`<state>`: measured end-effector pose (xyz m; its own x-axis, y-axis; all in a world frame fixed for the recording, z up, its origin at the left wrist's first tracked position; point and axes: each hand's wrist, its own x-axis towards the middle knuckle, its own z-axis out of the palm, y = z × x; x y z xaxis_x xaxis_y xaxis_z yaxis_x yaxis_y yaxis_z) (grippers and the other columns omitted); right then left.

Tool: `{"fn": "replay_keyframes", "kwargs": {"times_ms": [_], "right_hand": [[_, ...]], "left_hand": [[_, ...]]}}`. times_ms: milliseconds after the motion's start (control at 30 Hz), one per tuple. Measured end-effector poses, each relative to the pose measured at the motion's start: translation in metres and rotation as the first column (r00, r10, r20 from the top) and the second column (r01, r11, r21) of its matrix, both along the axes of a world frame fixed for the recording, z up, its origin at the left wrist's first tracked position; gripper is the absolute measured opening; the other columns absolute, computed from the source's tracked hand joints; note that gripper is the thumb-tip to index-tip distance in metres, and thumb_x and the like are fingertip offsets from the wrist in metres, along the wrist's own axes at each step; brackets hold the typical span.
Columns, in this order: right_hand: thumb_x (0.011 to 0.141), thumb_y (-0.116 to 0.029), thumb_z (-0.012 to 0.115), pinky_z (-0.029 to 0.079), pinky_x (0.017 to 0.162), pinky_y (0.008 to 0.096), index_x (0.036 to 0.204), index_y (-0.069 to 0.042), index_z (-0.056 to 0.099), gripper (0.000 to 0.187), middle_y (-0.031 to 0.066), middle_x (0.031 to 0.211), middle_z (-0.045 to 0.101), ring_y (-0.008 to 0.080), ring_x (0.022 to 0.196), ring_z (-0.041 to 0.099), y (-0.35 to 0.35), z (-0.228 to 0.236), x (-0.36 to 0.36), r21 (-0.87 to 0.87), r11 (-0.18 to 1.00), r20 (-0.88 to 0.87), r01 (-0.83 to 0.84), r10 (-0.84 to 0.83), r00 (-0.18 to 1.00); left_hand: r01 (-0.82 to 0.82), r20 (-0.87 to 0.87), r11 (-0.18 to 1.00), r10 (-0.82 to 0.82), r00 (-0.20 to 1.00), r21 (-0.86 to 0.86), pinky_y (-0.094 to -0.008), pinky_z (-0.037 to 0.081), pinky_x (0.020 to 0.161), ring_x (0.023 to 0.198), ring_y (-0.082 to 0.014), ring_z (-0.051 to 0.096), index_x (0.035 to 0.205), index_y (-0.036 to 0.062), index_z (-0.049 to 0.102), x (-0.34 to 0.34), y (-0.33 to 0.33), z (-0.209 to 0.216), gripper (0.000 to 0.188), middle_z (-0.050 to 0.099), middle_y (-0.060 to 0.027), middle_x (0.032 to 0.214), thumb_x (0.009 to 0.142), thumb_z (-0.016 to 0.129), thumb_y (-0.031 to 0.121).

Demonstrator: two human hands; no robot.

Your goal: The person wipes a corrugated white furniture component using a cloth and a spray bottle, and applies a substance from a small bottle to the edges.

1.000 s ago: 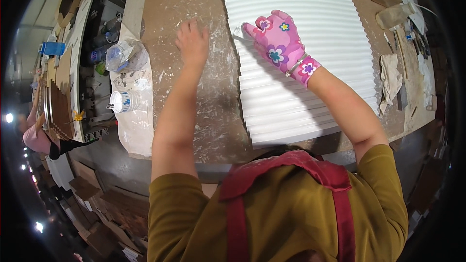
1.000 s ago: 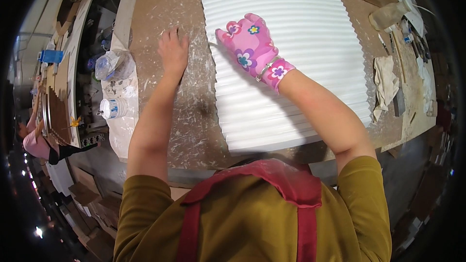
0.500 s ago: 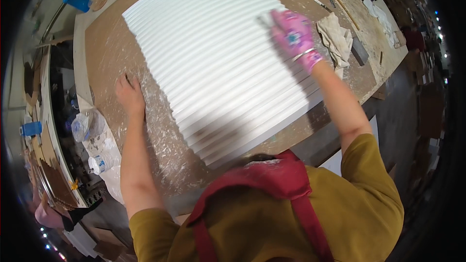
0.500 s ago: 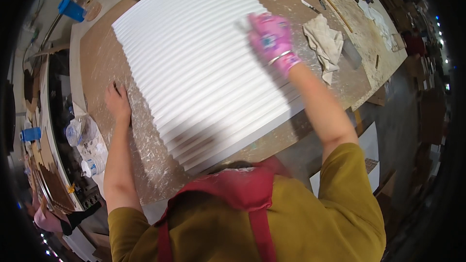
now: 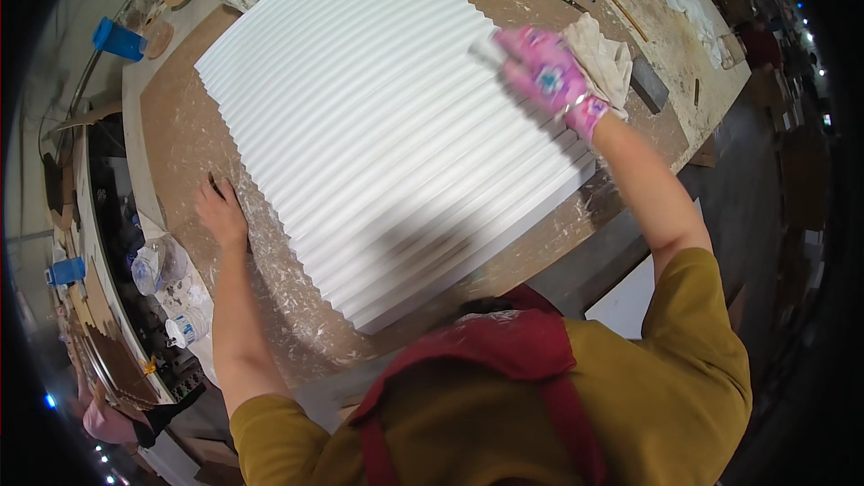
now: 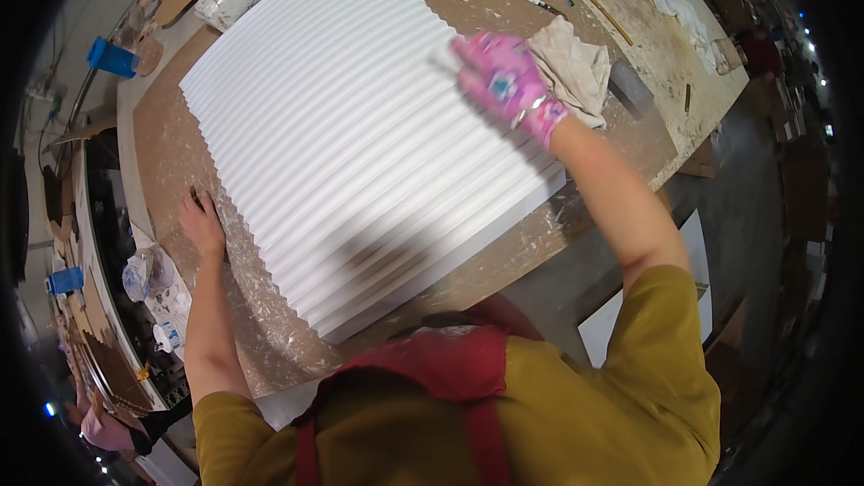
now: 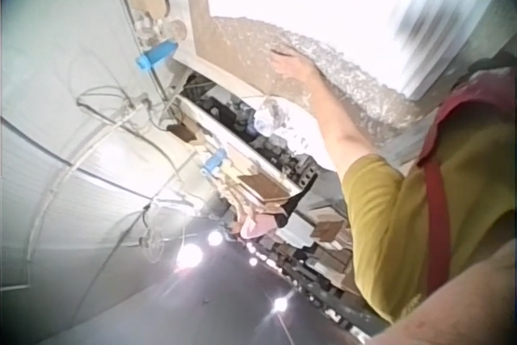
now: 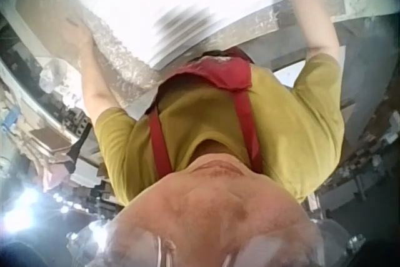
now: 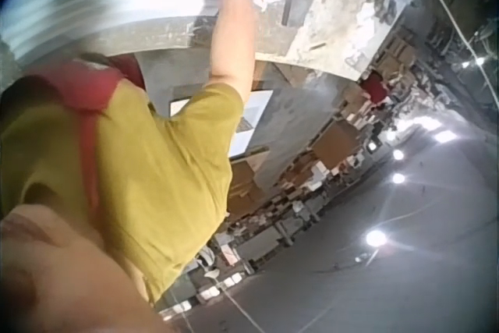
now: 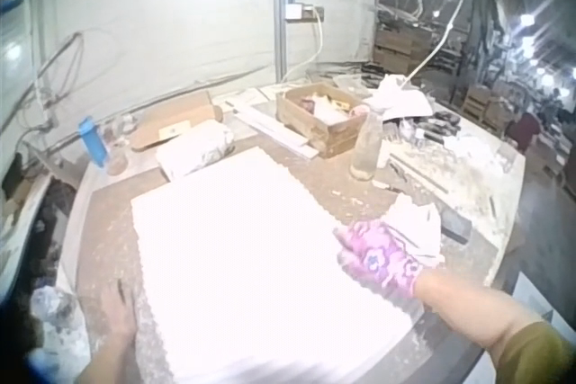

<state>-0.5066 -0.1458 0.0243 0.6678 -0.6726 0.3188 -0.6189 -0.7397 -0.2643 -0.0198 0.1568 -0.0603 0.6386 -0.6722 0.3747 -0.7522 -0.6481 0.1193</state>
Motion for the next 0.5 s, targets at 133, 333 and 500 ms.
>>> {"fn": "replay_keyframes", "kwargs": {"times_ms": [133, 333, 500], "right_hand": [[0.088, -0.022, 0.056, 0.052, 0.075, 0.0428, 0.116, -0.008, 0.058, 0.031, 0.0141, 0.095, 0.064, 0.0302, 0.086, 0.064, -0.017, -0.004, -0.025, -0.182, 0.983, -0.128, 0.034, -0.058, 0.990], [0.087, -0.024, 0.058, 0.049, 0.082, 0.0437, 0.116, -0.007, 0.057, 0.034, 0.0148, 0.099, 0.063, 0.0331, 0.091, 0.061, 0.007, 0.005, -0.022, -0.146, 0.981, -0.170, -0.131, 0.105, 0.980], [0.086, -0.023, 0.058, 0.049, 0.080, 0.0433, 0.122, -0.007, 0.056, 0.040, 0.0145, 0.099, 0.064, 0.0324, 0.089, 0.062, -0.033, 0.015, -0.024, -0.203, 0.974, -0.170, 0.102, -0.138, 0.976]], "left_hand": [[-0.002, -0.037, 1.000, 0.002, 0.999, -0.006, -0.0511, 0.039, 0.094, 0.116, -0.0362, 0.048, 0.132, 0.0111, 0.049, 0.003, 0.000, -0.005, 0.044, 0.052, -0.0139, 0.127, 0.095, 0.049, 0.036], [-0.029, -0.032, 0.999, 0.030, 0.999, 0.027, -0.0504, 0.040, 0.094, 0.116, -0.0362, 0.048, 0.131, 0.0100, 0.050, -0.002, -0.001, 0.004, 0.044, 0.052, -0.0145, 0.126, 0.095, 0.050, 0.034], [-0.022, -0.026, 1.000, 0.022, 0.999, -0.007, -0.0500, 0.041, 0.094, 0.115, -0.0363, 0.049, 0.129, 0.0102, 0.052, 0.005, 0.001, 0.001, 0.043, 0.053, -0.0163, 0.124, 0.093, 0.053, 0.034]]}}
